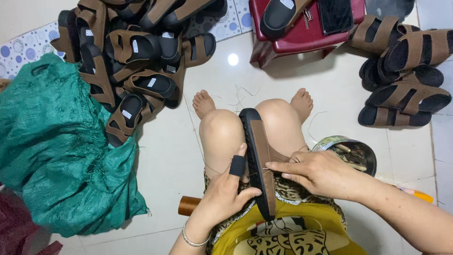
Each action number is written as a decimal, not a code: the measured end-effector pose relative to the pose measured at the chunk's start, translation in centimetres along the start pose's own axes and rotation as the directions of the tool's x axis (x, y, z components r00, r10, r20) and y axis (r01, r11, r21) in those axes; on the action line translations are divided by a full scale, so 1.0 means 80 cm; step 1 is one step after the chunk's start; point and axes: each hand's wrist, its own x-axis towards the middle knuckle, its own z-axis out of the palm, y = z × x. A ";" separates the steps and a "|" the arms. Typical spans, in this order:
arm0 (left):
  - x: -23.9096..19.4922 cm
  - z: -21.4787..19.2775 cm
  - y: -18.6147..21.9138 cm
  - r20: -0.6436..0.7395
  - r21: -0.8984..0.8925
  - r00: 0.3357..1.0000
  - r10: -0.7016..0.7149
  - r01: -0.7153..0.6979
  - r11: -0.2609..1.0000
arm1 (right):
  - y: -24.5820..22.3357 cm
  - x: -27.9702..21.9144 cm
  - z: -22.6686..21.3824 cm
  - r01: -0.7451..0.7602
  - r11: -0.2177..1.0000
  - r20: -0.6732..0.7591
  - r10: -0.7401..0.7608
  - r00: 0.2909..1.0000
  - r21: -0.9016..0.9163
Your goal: The person sits on the floor and sews a brown sandal using a needle and thread. They repeatedly pull the thread through the sandal sole and strap, then place the sandal on a nearby red chair.
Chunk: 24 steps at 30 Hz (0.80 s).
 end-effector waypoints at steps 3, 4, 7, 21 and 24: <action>0.004 0.004 -0.007 -0.002 0.047 1.000 0.001 -0.001 0.999 | 0.001 0.002 -0.001 0.037 0.999 -0.047 -0.039 0.998 -0.036; 0.004 0.006 -0.010 -0.024 0.058 1.000 0.003 -0.002 0.998 | 0.000 0.002 -0.002 0.043 0.998 -0.049 -0.046 0.998 -0.053; 0.005 0.014 -0.019 -0.073 0.068 0.997 0.027 -0.022 0.997 | -0.007 0.003 -0.007 -0.006 0.994 -0.016 0.005 1.000 -0.108; 0.010 0.051 -0.066 -0.245 0.179 0.946 0.212 -0.171 0.969 | -0.047 0.035 -0.013 -0.030 0.967 0.087 0.053 0.995 -0.254; 0.011 0.055 -0.068 -0.268 0.170 0.945 0.185 -0.143 0.975 | -0.055 0.053 -0.013 0.045 0.964 0.006 -0.045 0.999 -0.261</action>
